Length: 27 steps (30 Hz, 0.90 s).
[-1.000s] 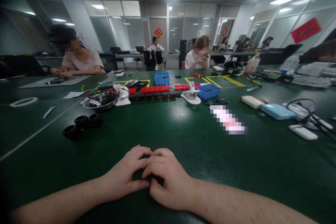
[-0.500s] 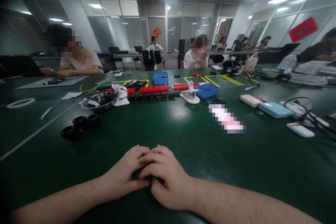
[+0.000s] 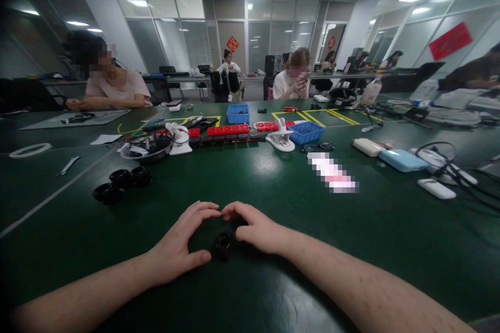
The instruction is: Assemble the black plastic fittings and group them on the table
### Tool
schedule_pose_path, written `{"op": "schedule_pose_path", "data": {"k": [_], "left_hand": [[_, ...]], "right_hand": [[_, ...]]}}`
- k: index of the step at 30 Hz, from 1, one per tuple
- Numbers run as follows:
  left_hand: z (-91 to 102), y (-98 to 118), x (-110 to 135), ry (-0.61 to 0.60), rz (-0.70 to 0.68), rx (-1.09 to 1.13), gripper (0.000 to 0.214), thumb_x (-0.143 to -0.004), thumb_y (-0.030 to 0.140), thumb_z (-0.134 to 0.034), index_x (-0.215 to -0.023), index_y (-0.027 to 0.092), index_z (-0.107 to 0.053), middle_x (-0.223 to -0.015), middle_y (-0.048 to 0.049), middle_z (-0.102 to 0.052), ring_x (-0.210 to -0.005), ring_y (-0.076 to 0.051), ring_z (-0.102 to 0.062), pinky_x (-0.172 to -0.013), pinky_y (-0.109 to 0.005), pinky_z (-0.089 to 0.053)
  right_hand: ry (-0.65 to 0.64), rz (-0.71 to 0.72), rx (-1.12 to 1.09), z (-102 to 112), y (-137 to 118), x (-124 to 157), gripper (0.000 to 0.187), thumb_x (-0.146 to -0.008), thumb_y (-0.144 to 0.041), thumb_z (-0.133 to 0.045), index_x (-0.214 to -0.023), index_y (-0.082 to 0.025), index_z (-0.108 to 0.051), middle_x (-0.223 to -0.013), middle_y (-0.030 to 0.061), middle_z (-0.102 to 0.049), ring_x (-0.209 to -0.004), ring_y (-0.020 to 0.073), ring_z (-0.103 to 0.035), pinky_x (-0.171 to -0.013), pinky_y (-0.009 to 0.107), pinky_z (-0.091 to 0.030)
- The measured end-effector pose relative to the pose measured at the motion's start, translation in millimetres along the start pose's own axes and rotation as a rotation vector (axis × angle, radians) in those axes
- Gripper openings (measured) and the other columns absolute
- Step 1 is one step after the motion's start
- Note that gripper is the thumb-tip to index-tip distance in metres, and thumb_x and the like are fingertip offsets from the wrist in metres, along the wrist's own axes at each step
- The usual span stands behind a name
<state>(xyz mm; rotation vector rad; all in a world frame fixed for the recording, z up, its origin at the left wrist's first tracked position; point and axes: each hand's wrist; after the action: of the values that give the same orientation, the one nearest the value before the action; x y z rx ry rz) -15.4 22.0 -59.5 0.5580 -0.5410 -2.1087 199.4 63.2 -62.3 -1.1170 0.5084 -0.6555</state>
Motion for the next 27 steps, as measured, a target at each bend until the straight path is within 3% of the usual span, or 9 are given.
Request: {"op": "schedule_pose_path", "data": {"k": [3,6,11,15,18,21,27], "left_hand": [[19.7,13,-2,0.005,-0.056,-0.026,0.036,-0.080,0.036,-0.056,-0.113,0.023,-0.050,-0.124,-0.0072,-0.045,-0.119,-0.025,-0.037,-0.099,-0.043,-0.031],[41.6,32,-9,-0.138,-0.118,-0.027,0.044,-0.078,0.027,-0.061,-0.120,0.029,-0.047,-0.125,-0.0030,-0.045,-0.117,-0.021,-0.040,-0.098,-0.036,-0.033],[55.1,56,-24,-0.357,-0.168,-0.028,0.064,-0.072,0.015,-0.069,-0.128,0.031,-0.041,-0.125,-0.0007,-0.048,-0.115,-0.019,-0.044,-0.098,-0.031,-0.033],[44.3,64,-34,-0.471,-0.213,-0.144,0.052,-0.070,0.010,-0.070,-0.116,0.027,-0.054,-0.117,-0.0019,-0.056,-0.109,-0.020,-0.049,-0.093,-0.032,-0.037],[35.2,66,-37,-0.456,-0.232,-0.246,0.034,-0.072,0.009,-0.069,-0.102,0.024,-0.062,-0.104,-0.0025,-0.062,-0.100,-0.020,-0.053,-0.086,-0.031,-0.041],[27.5,63,-37,-0.401,-0.218,-0.301,0.025,-0.070,0.017,-0.072,-0.093,0.021,-0.065,-0.093,-0.0027,-0.062,-0.091,-0.020,-0.055,-0.076,-0.029,-0.043],[1.4,51,-36,-0.204,-0.057,-0.425,0.033,-0.068,0.041,-0.069,-0.084,0.013,-0.063,-0.076,-0.0062,-0.061,-0.073,-0.024,-0.057,-0.064,-0.034,-0.046]], "right_hand": [[-0.137,-0.083,0.104,25,-1,-4,0.059,-0.060,-0.006,-0.052,-0.118,-0.015,-0.043,-0.113,0.0069,-0.051,-0.107,0.0203,-0.045,-0.095,0.039,-0.033],[-0.250,-0.082,0.277,37,-6,-2,0.065,-0.063,-0.018,-0.067,-0.123,-0.017,-0.042,-0.109,0.0063,-0.052,-0.102,0.0206,-0.047,-0.090,0.037,-0.037],[-0.283,0.050,0.546,21,-12,4,0.068,-0.054,-0.036,-0.078,-0.114,-0.019,-0.052,-0.100,0.0045,-0.056,-0.092,0.0214,-0.050,-0.084,0.037,-0.038],[-0.237,0.133,0.627,6,-7,2,0.054,-0.058,-0.039,-0.076,-0.106,-0.021,-0.058,-0.099,0.0032,-0.058,-0.094,0.0213,-0.050,-0.083,0.036,-0.035],[-0.211,0.166,0.656,1,0,-1,0.037,-0.060,-0.036,-0.075,-0.092,-0.020,-0.063,-0.092,0.0019,-0.060,-0.089,0.0196,-0.051,-0.080,0.034,-0.035],[-0.183,0.188,0.652,-1,3,-2,0.033,-0.060,-0.037,-0.075,-0.086,-0.020,-0.064,-0.088,0.0007,-0.060,-0.085,0.0181,-0.051,-0.078,0.032,-0.034],[-0.121,0.181,0.677,-5,6,-1,0.038,-0.058,-0.039,-0.075,-0.089,-0.020,-0.063,-0.084,0.0004,-0.059,-0.080,0.0173,-0.050,-0.073,0.031,-0.033]]}}
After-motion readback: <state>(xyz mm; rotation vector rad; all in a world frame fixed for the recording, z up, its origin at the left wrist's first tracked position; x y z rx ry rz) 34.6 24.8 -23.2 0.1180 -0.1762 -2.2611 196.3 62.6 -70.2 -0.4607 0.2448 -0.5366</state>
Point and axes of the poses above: each hand's wrist, its own x-axis away from the middle knuckle, its own z-axis out of the back of the hand, y = z × x
